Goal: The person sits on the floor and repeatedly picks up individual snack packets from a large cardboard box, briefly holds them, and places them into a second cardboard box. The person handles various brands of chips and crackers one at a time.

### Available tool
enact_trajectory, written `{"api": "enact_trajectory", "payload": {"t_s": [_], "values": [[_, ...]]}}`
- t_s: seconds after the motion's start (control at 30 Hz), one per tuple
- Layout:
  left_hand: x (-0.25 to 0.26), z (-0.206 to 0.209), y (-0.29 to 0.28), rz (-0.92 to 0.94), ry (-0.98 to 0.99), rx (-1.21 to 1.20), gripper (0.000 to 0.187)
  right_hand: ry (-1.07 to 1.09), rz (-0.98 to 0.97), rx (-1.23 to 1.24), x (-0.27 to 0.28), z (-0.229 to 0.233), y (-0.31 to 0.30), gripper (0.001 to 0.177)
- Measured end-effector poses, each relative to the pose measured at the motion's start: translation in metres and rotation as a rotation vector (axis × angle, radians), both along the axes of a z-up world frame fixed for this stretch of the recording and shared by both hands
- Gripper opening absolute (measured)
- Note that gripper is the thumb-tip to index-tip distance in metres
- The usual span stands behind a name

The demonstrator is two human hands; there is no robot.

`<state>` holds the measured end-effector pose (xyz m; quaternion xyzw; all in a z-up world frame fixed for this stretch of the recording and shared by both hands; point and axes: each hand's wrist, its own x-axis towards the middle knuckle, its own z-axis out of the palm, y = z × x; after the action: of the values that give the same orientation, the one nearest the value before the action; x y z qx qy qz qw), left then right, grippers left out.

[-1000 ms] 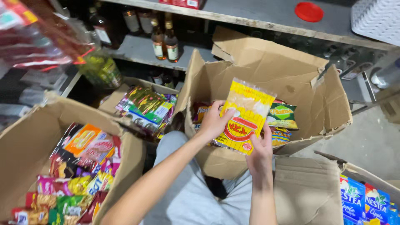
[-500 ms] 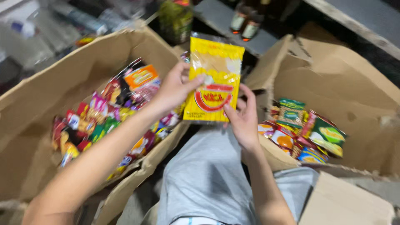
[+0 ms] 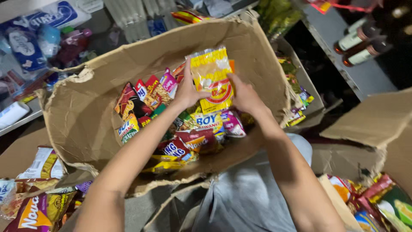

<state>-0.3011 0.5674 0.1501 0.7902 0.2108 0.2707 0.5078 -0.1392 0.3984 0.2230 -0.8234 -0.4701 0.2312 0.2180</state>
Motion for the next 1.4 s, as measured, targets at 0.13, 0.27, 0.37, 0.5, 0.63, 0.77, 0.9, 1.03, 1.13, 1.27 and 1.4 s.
{"api": "enact_trajectory", "payload": {"t_s": [0.13,0.27,0.37,0.5,0.63,0.77,0.9,1.03,1.13,1.27,1.4], "values": [[-0.002,-0.025,0.018,0.026,0.399,-0.083,0.142,-0.043,0.031,-0.26,0.006,-0.055,0.038,0.081],[0.002,-0.04,0.021,0.1,0.66,0.012,0.127,-0.126,0.102,-0.335,0.009,-0.089,0.055,0.08],[0.005,-0.052,0.007,0.143,0.647,0.106,0.104,-0.106,0.184,-0.524,0.014,-0.096,0.061,0.097],[-0.008,-0.057,0.005,0.066,0.487,0.535,0.099,-0.102,0.165,-0.557,0.015,-0.096,0.07,0.103],[-0.024,-0.064,-0.006,-0.165,0.564,0.686,0.105,-0.191,0.228,-0.613,0.013,-0.105,0.062,0.102],[-0.011,-0.077,-0.014,-0.124,0.69,0.834,0.105,-0.136,0.214,-0.494,0.019,-0.118,0.053,0.103],[-0.002,-0.081,-0.018,-0.088,0.744,0.876,0.106,-0.079,0.223,-0.38,0.021,-0.121,0.037,0.098],[-0.002,-0.061,-0.021,-0.152,0.749,0.76,0.099,-0.024,0.207,-0.187,0.013,-0.102,0.018,0.083],[0.015,-0.023,-0.02,-0.16,0.618,0.513,0.083,-0.022,0.158,0.103,0.012,-0.057,0.001,0.067],[0.045,0.056,-0.05,-0.249,0.194,0.27,0.049,0.214,-0.07,0.452,0.006,0.019,-0.038,0.056],[0.071,0.153,-0.117,-0.323,-0.067,0.238,0.03,0.438,-0.181,0.879,0.009,0.089,-0.117,0.046]]}}
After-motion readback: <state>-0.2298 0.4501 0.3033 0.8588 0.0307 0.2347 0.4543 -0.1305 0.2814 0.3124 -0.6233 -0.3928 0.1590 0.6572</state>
